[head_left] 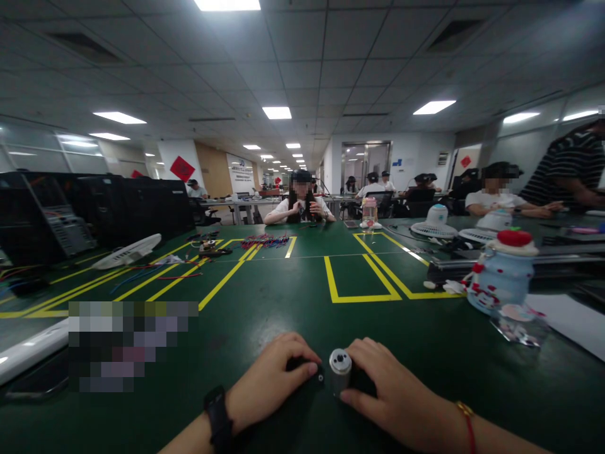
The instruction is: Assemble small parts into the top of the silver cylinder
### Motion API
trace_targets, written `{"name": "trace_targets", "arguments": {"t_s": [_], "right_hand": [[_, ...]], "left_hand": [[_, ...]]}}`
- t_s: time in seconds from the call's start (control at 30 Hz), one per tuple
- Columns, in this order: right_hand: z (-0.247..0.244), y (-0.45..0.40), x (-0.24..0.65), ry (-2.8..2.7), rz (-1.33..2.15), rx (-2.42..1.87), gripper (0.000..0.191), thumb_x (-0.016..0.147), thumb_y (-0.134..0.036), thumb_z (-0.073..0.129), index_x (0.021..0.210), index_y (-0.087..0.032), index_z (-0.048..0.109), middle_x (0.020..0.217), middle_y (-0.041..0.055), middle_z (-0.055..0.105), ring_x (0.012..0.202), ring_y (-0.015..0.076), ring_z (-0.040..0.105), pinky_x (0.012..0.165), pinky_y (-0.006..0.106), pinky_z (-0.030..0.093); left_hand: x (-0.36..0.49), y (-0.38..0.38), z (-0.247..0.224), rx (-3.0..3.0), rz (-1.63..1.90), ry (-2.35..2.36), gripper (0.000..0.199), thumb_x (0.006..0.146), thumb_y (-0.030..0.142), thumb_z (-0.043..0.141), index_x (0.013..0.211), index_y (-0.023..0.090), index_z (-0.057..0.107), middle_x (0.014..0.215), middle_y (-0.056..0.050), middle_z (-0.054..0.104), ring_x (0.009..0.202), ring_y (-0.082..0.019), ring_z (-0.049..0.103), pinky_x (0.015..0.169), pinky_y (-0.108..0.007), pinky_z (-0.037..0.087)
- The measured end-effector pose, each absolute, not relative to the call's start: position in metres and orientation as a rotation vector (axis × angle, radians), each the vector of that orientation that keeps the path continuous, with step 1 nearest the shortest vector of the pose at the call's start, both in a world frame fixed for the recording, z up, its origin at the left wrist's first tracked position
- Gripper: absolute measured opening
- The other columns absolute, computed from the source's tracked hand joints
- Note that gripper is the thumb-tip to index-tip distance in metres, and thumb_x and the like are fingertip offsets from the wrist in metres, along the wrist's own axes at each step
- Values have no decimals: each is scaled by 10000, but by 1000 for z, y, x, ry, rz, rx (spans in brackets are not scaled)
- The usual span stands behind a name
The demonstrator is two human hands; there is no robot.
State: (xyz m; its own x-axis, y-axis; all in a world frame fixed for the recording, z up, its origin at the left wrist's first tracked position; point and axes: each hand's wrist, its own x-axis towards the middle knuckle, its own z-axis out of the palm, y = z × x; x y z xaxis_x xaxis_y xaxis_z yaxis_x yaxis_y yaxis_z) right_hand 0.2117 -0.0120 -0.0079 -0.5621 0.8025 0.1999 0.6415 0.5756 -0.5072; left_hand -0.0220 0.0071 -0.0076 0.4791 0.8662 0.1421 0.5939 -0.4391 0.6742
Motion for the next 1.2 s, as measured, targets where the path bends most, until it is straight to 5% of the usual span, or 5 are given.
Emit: {"name": "trace_targets", "arguments": {"t_s": [1.2], "right_hand": [[-8,-13,211,-2383,562,-1157,198,817,-269,631,993,-216,559,1005,27,575,898,211,486,804,351,383]], "left_hand": [[-22,5,-5,2253,634,1205,152,876,235,540,912,233,687,972,-24,635,951,-184,552,880,-309,398]]}}
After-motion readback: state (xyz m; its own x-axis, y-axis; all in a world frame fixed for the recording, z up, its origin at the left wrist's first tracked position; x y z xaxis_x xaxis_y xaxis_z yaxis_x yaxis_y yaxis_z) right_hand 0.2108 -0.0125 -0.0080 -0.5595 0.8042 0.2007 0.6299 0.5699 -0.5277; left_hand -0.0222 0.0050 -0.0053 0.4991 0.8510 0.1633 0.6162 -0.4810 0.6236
